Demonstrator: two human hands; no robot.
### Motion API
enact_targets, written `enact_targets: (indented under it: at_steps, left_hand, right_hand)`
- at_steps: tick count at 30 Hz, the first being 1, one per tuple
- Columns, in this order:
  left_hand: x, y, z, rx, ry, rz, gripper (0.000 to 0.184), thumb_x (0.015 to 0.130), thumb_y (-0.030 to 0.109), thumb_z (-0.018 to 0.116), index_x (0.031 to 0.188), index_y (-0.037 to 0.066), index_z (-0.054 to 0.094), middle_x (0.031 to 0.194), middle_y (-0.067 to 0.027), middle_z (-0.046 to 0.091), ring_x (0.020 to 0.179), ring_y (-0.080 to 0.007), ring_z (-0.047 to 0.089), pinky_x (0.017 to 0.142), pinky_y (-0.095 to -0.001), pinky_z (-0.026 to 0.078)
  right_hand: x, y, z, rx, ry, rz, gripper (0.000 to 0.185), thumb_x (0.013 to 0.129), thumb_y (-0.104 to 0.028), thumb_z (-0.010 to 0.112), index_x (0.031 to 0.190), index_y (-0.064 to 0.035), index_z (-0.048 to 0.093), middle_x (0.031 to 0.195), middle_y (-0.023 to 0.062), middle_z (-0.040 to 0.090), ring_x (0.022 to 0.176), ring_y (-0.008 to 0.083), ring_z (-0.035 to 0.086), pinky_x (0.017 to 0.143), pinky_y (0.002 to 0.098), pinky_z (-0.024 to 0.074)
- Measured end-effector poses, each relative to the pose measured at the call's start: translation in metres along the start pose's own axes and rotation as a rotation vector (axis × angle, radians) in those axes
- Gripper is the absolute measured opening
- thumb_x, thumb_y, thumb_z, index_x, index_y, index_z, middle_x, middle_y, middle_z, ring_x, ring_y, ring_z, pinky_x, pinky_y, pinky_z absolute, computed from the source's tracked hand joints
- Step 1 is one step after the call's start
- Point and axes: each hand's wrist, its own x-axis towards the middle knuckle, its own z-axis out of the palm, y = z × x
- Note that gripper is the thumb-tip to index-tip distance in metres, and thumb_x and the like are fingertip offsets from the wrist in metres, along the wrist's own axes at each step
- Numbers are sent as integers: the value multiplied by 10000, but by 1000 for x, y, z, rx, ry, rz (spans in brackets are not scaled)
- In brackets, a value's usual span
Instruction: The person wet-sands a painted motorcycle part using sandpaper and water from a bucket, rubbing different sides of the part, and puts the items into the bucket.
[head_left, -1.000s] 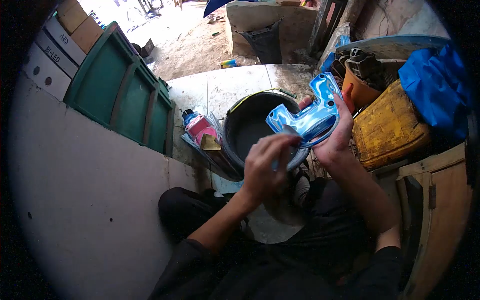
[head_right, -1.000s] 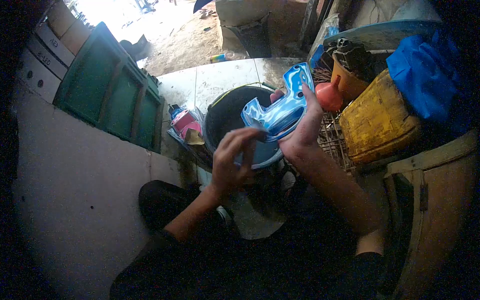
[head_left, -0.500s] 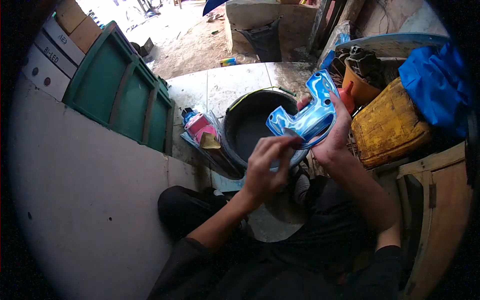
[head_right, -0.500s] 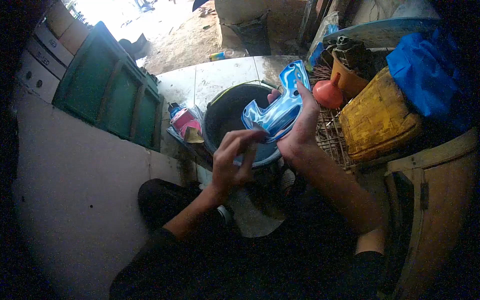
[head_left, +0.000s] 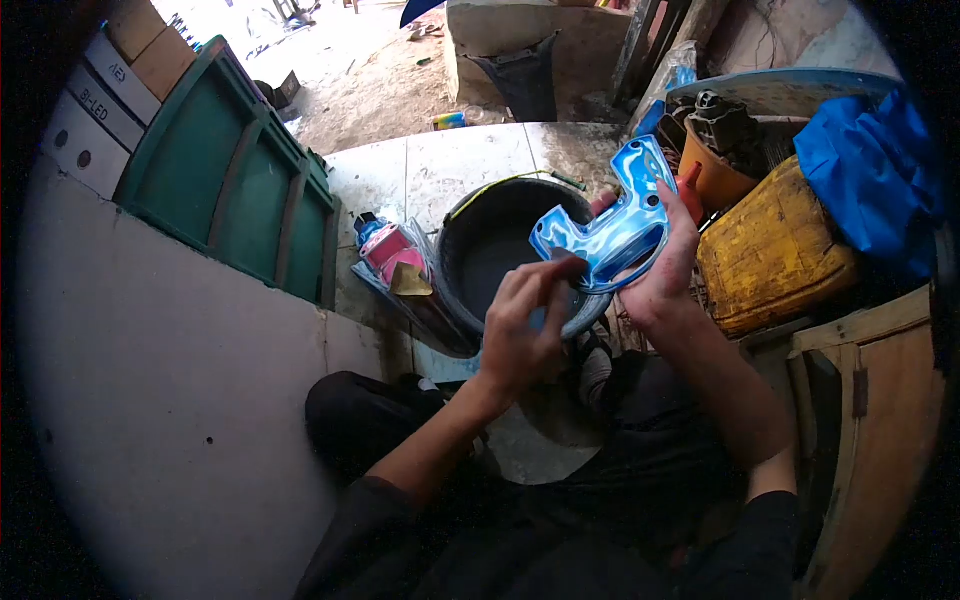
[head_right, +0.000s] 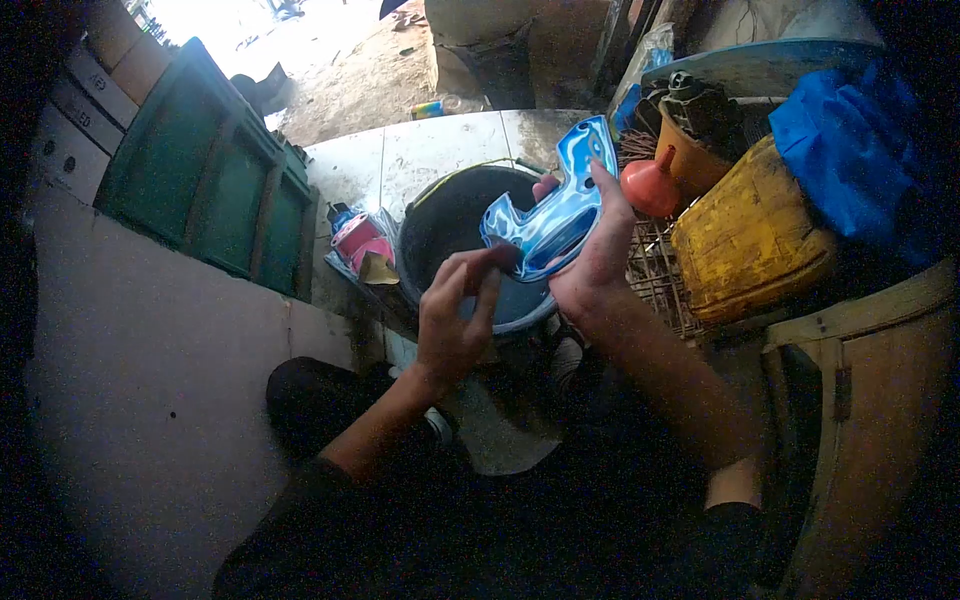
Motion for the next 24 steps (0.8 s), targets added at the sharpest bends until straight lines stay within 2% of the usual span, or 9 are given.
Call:
enact_targets:
  at_steps: [2, 8, 10, 12, 18, 20, 22, 23, 24]
  left_hand:
    - [5, -14, -2, 14, 3, -83, 231, 901, -5, 614, 1117, 6, 695, 1061, -139, 673, 960, -265, 648, 804, -346, 535]
    - [-1, 6, -1, 85, -50, 324, 250, 877, -20, 629, 1108, 38, 708, 1037, -140, 680, 946, -275, 651, 796, -370, 529]
    - [0, -5, 1, 59, 25, 39, 245, 873, -22, 628, 1097, 39, 706, 1044, -131, 680, 928, -284, 653, 790, -370, 524]
    - [5, -10, -3, 100, 6, -67, 218, 916, -44, 608, 1102, 24, 698, 1078, -125, 672, 979, -206, 666, 799, -321, 544]
    - [-2, 6, 0, 138, -27, 363, 255, 864, -27, 637, 1099, 44, 707, 1049, -116, 682, 951, -273, 651, 817, -382, 513]
    - [-1, -5, 2, 50, 46, 23, 263, 858, -27, 640, 1106, 40, 699, 1050, -122, 678, 963, -293, 651, 829, -385, 507]
    - [0, -8, 2, -56, 85, -108, 259, 852, -5, 661, 1103, 48, 702, 1048, -123, 678, 959, -284, 652, 830, -385, 493]
    - [-1, -4, 2, -57, 86, -105, 259, 852, -5, 661, 1103, 48, 702, 1048, -123, 678, 959, -284, 652, 830, -385, 493]
    - [-3, 2, 2, 40, 43, 120, 255, 850, 2, 671, 1099, 50, 702, 1049, -121, 679, 955, -280, 653, 830, -383, 487]
  right_hand:
    - [-3, 0, 6, -27, 74, -14, 486, 965, -385, 565, 1301, -47, 469, 1051, 141, 601, 967, 259, 617, 894, 455, 501]
    - [1, -2, 0, 2, 16, 2, 498, 957, -382, 574, 1297, -34, 468, 1051, 144, 602, 975, 260, 617, 903, 452, 502]
    - [1, 0, -1, 16, 2, 14, 496, 958, -379, 572, 1292, -27, 470, 1049, 144, 602, 972, 261, 619, 907, 449, 503]
    - [-1, -1, 3, -18, 35, -6, 487, 957, -373, 572, 1269, -10, 483, 1042, 148, 608, 963, 265, 624, 916, 439, 503]
    - [1, -5, -2, 15, -8, 18, 486, 948, -369, 585, 1252, -3, 490, 1035, 155, 610, 961, 270, 627, 921, 433, 502]
    - [1, -3, -2, 4, -50, 23, 493, 946, -371, 588, 1258, -4, 485, 1035, 154, 606, 962, 270, 627, 920, 434, 503]
    - [-2, -2, 5, 41, 55, -9, 509, 946, -391, 585, 1266, -10, 480, 1013, 150, 614, 955, 267, 630, 910, 440, 505]
    - [-2, -3, 6, 40, 52, -12, 509, 946, -391, 585, 1266, -10, 480, 1013, 150, 614, 955, 267, 630, 910, 440, 505]
    - [-3, -3, 6, 29, 38, -10, 494, 956, -408, 556, 1239, -5, 513, 1025, 155, 629, 970, 284, 632, 928, 450, 500]
